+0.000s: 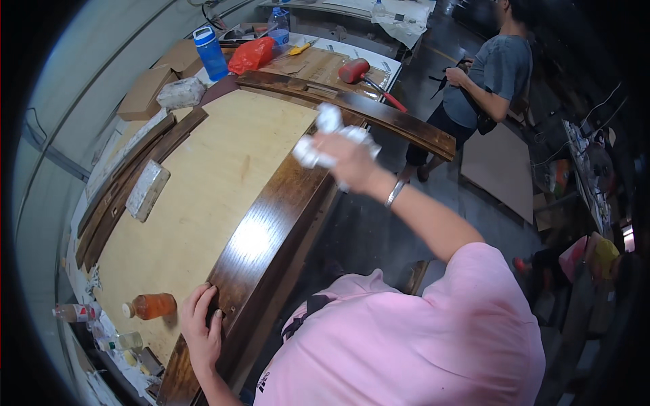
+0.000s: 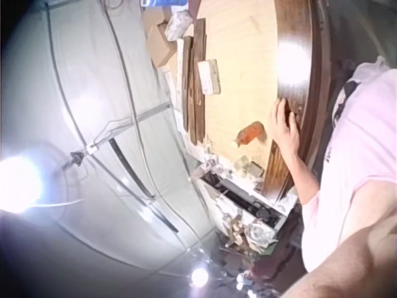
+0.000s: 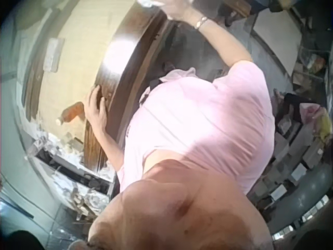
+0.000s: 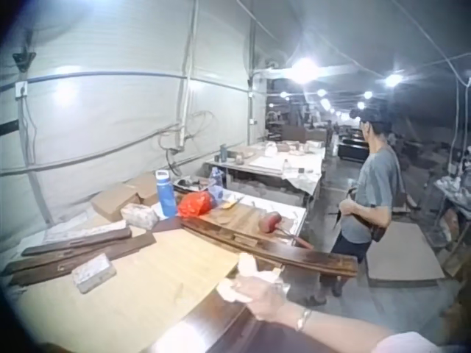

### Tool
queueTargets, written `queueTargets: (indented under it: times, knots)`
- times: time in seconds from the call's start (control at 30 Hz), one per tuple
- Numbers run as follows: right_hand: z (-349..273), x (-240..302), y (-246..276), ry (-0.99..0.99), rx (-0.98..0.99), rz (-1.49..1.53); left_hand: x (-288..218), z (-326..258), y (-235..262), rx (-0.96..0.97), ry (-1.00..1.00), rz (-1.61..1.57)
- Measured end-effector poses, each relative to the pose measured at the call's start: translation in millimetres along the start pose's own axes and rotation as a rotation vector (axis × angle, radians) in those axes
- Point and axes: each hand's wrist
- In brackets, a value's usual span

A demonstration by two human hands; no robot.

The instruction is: The person wipes the surface of a dark wooden furniture component with a white cloth, then scrapes the surface and edges with a small metal tool. They alternate between wiping with the cloth and scraping the wood, handling a small wooden block at the end.

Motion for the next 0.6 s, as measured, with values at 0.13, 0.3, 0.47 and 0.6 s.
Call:
queueTargets:
  times: [0.13, 0.3, 0.47, 0.6]
  knots:
    - [3, -46, 24, -0.095, 0.029, -0.154, 0, 2, -2, 0.023, 0.002, 0.024]
    - [-5, 94, -27, 0.191, 0.084, 0.217, 0, -1, -3, 0.018, 0.014, 0.011]
    - [-1, 25, -15, 0.155, 0.001, 0.054, 0, -3, -1, 0.013, 0.021, 0.024]
    - [37, 3, 7, -0.225, 0.130, 0.066, -2, 2, -2, 0.014, 0.002, 0.044]
Point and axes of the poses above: each hand's wrist, its own z-axis towards the middle knuckle, its own y-axis out of the back of the hand, x = y × z, and after that the axes turned 5 degrees about z, right-handed
